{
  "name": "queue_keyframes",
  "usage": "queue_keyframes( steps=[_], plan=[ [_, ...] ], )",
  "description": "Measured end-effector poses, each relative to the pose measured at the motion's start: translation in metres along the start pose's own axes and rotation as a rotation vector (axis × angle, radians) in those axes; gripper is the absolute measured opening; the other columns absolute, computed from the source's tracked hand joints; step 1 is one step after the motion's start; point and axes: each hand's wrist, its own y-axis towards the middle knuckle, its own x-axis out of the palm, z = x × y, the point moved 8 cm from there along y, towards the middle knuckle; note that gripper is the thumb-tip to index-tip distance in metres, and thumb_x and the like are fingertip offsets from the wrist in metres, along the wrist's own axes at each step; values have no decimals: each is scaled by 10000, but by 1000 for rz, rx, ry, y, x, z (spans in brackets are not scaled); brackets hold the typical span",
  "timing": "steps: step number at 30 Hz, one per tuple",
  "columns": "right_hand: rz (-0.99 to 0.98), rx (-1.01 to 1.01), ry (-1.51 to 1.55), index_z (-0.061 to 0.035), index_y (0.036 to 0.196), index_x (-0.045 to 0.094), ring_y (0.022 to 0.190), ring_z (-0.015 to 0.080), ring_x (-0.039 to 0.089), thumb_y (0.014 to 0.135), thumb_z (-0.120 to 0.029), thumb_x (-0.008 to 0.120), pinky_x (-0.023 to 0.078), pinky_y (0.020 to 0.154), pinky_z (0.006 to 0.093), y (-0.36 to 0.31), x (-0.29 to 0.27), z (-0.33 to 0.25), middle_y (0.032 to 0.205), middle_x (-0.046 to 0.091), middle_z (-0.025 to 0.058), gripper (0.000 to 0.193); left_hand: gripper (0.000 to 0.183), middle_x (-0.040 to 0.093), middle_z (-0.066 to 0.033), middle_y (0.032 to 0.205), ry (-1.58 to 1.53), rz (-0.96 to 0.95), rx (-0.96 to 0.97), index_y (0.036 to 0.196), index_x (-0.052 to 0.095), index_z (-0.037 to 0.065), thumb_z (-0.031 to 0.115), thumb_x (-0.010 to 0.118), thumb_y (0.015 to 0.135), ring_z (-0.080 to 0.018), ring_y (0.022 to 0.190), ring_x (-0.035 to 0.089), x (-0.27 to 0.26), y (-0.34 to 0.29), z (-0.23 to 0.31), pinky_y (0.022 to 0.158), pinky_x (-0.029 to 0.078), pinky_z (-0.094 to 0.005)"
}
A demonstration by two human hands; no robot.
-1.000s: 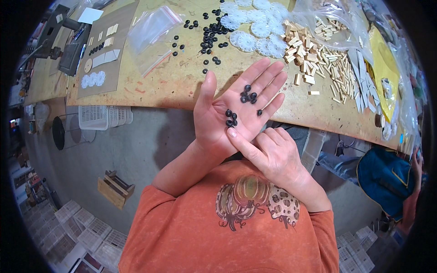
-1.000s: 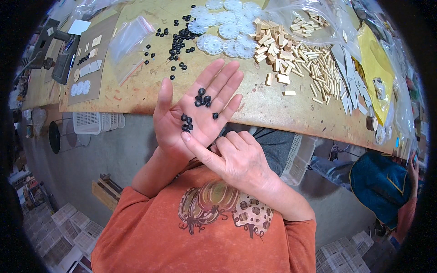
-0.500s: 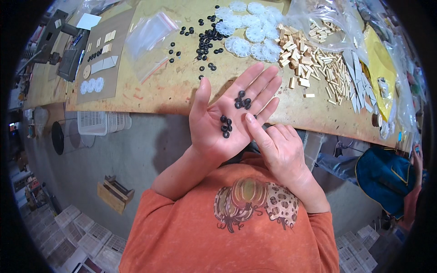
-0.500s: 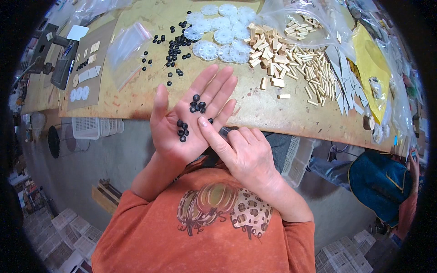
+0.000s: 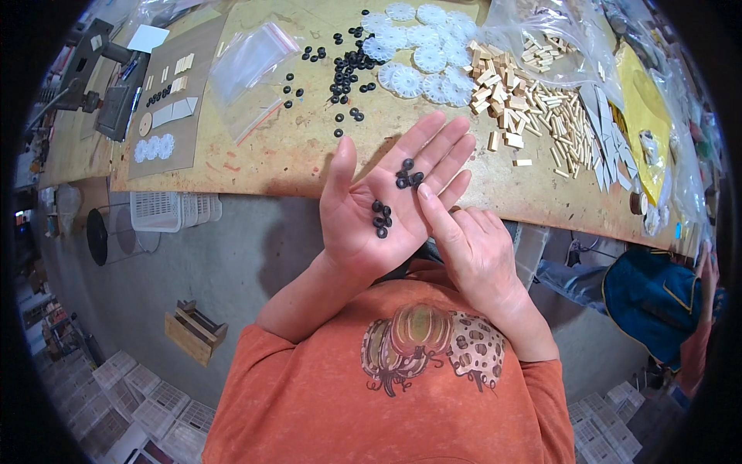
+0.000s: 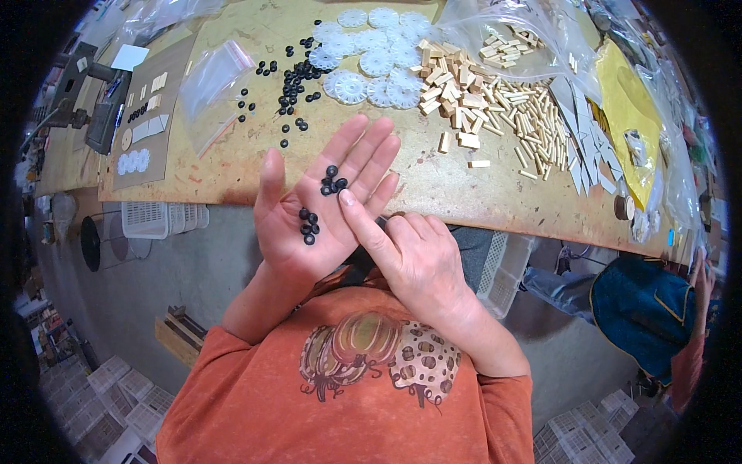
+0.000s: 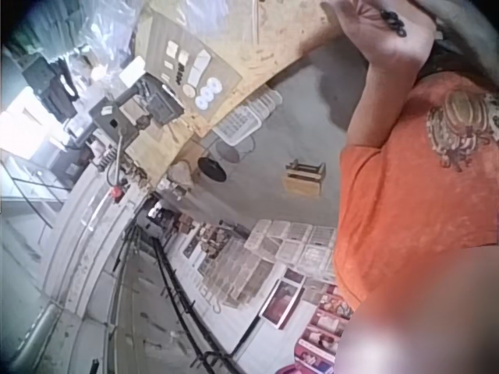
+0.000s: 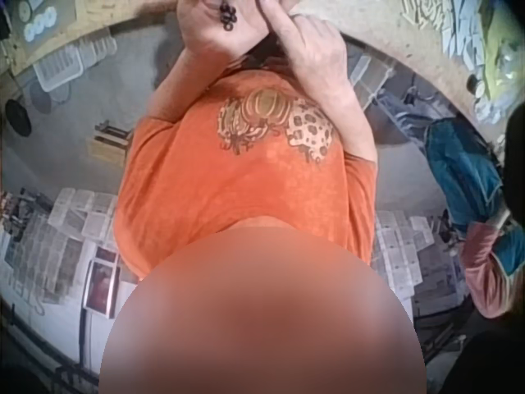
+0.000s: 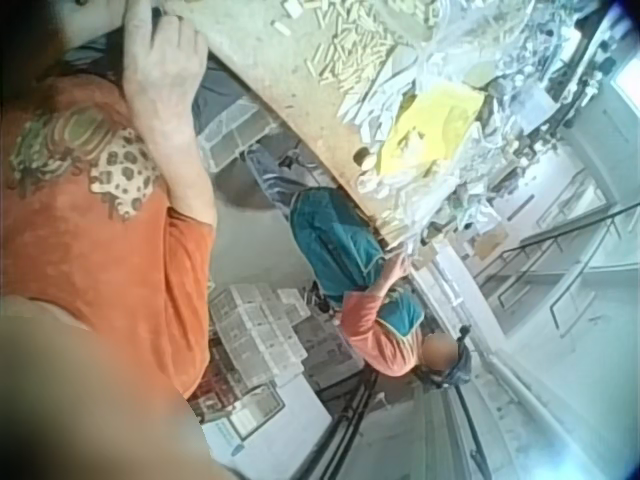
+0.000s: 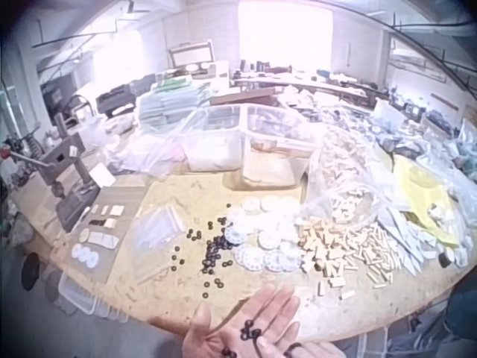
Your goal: The person assembles small craft kits by placing black beads, wooden sticks, and white discs into clear plastic bags, then adds colored paper pieces. The person handles items one at a time and arranges them on a cluttered workbench.
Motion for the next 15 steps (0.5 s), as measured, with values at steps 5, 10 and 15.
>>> queue_keyframes(
  steps=[5, 10, 15],
  plan=[
    [1, -22, 10, -128, 1452, 574, 614, 154, 506, 770, -75, 640, 439, 591, 305, 2, -1, -3, 675, 413, -4, 688, 877, 138, -188, 1688, -18, -3, -7, 1616, 136, 16, 606, 400, 1022, -293, 1574, 109, -1, -1, -1, 1281, 105, -453],
    [-43, -66, 58, -117, 1427, 594, 611, 160, 513, 769, -44, 676, 439, 587, 312, 7, -5, -6, 685, 451, -2, 667, 832, 164, -186, 1683, -52, 38, 42, 1608, 170, 11, 564, 404, 1033, -289, 1570, 137, -5, 0, 5, 1281, 109, -450],
    [154, 169, 243, -47, 1205, 679, 624, 221, 615, 807, -23, 758, 487, 589, 343, 15, -24, 13, 777, 638, 69, 407, 778, 222, -168, 1672, -107, 50, 94, 1590, 218, -6, 528, 378, 1047, -294, 1560, 186, -8, 15, 19, 1276, 148, -457]
  ],
)
